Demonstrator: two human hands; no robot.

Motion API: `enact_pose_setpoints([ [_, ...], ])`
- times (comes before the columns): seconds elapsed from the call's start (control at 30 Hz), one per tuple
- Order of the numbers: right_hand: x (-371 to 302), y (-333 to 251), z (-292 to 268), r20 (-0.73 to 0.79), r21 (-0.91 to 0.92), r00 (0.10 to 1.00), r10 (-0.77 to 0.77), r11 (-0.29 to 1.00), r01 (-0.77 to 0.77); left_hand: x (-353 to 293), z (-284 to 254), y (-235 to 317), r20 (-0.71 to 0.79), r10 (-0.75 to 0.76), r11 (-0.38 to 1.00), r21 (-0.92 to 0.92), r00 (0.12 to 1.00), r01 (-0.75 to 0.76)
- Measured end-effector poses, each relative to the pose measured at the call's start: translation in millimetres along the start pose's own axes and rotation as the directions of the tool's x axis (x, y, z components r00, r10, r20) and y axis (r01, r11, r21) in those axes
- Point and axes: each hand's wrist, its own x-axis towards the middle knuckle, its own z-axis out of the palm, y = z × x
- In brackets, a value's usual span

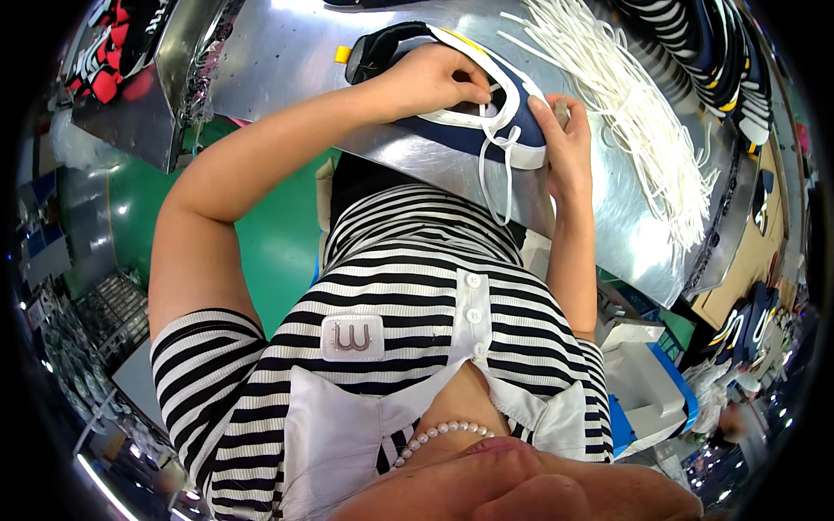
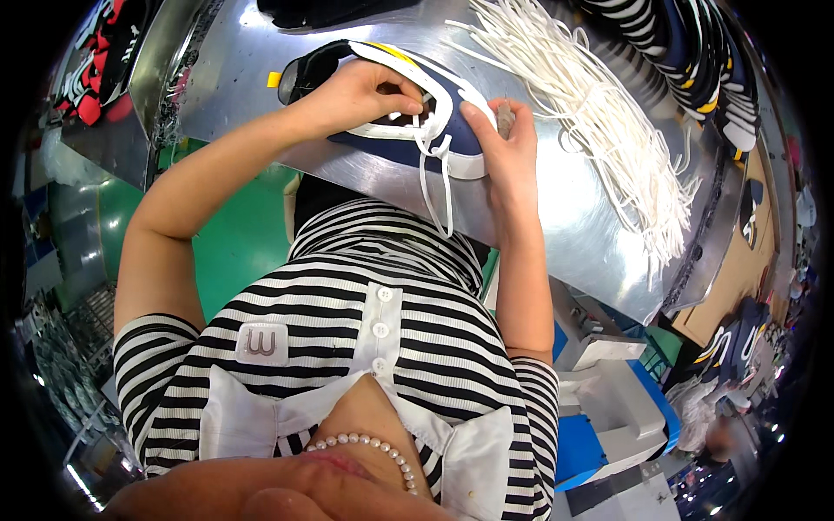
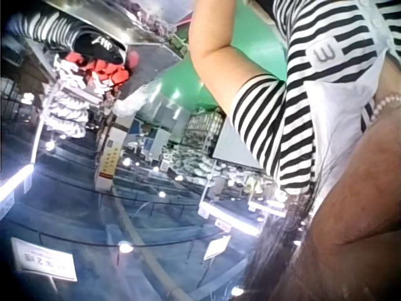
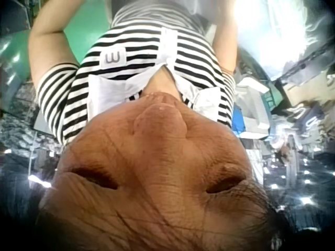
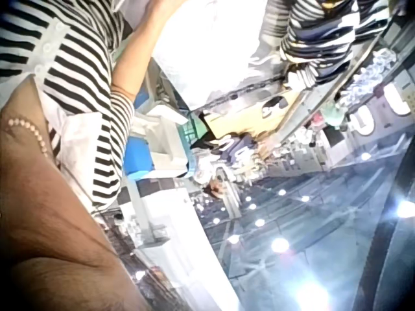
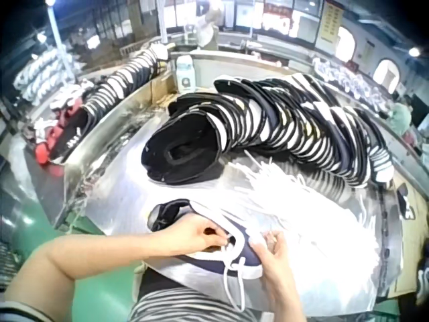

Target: The person laces shoe uppers by threading cords through the eyelets using a small hook tool and by hand.

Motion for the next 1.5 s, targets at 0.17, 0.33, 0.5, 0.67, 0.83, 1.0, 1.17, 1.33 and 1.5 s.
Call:
enact_pose_setpoints([
  [0.17, -6, -17, -3, 0.117, -0.052, 0.992, -0.053, 0.997, 0.059, -17, -15, 10, -0.205, 0.242, 0.907, 0.395, 0.948, -0.146],
  [0.33, -8, -19, -28, 0.054, -0.053, 0.992, -0.113, 0.992, 0.116, -53, -81, 10, -0.459, 0.515, 0.786, 0.59, 0.724, -0.185],
  [0.5, -7, -20, -60, -0.017, -0.017, 0.992, -0.128, 0.992, 0.128, -161, -260, -100, -0.85, 0.262, 0.736, 0.482, 0.457, 0.476],
  [0.67, 9, 15, -68, 0.007, -0.446, 0.931, -0.365, 0.832, 0.33, -86, -125, -15, -0.671, 0.251, 0.949, 0.312, 0.697, -0.042],
  [0.83, -7, -20, -62, 0.078, -0.879, 0.889, -0.451, 0.389, 0.275, -43, -35, 97, 0.008, 0.683, 0.656, 0.434, 0.731, -0.618],
  [1.0, -8, -17, -64, -0.092, -0.371, 0.882, -0.463, 0.838, 0.401, -7, -15, 87, -0.203, 0.684, 0.657, 0.589, 0.701, -0.47],
  [1.17, -15, -23, -13, 0.097, 0.082, 0.917, -0.387, 0.921, 0.381, 18, 30, 84, -0.174, 0.724, 0.643, 0.52, 0.668, -0.562],
  [1.33, -9, -14, -23, 0.065, 0.141, 0.989, -0.13, 0.983, 0.119, 1, 15, 70, -0.195, 0.64, 0.7, 0.546, 0.743, -0.46],
  [1.5, -4, 1, -8, -0.024, -0.037, 0.975, -0.219, 0.975, 0.218, 14, 2, 37, 0.198, -0.325, 0.928, -0.119, 0.925, 0.352],
])
